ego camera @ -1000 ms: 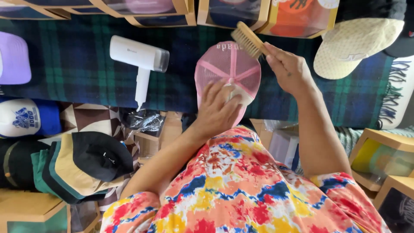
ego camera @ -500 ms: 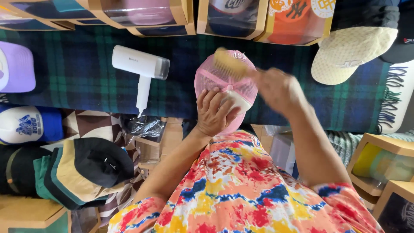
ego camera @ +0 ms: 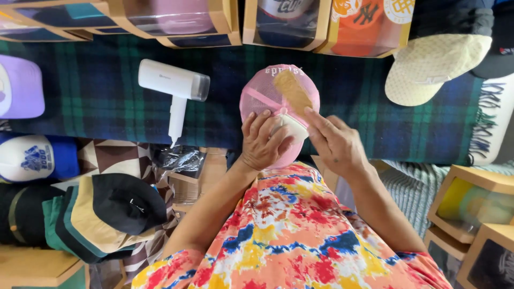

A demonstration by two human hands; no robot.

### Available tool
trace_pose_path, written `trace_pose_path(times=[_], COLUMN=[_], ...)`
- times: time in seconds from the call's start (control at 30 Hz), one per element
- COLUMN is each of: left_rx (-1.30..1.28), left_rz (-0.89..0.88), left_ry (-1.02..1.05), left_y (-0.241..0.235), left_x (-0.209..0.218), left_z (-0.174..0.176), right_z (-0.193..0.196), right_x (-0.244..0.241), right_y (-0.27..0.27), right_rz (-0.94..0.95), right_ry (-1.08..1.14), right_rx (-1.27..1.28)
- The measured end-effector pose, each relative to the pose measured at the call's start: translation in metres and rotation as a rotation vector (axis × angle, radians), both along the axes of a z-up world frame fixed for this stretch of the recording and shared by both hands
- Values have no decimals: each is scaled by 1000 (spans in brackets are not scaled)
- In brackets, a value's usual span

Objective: The person cleans a pink baseball cap by first brushing the inside and outside with a wooden brush. They then use a handheld steamer to apply steam to the cap's surface, holding it in place with their other hand.

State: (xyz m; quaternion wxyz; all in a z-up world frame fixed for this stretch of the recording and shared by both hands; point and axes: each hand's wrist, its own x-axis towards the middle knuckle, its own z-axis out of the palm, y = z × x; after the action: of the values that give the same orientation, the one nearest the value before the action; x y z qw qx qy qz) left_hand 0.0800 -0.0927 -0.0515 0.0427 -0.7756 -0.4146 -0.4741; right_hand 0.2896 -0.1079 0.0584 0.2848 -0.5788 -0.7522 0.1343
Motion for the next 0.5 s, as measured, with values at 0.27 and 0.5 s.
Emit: trace_pose_path(times=[0.27,0.5], left_rx=[-7,11], left_rz=[-42,-28], left_ry=[3,-18], left_y=[-2,-3], left_x=[-3,0], left_z=[3,-2], right_z=[-11,14], right_x=[32,6], right_y=[29,8], right_rz=[142,25], right_ry=[-33,-149], right_rx=[28,126])
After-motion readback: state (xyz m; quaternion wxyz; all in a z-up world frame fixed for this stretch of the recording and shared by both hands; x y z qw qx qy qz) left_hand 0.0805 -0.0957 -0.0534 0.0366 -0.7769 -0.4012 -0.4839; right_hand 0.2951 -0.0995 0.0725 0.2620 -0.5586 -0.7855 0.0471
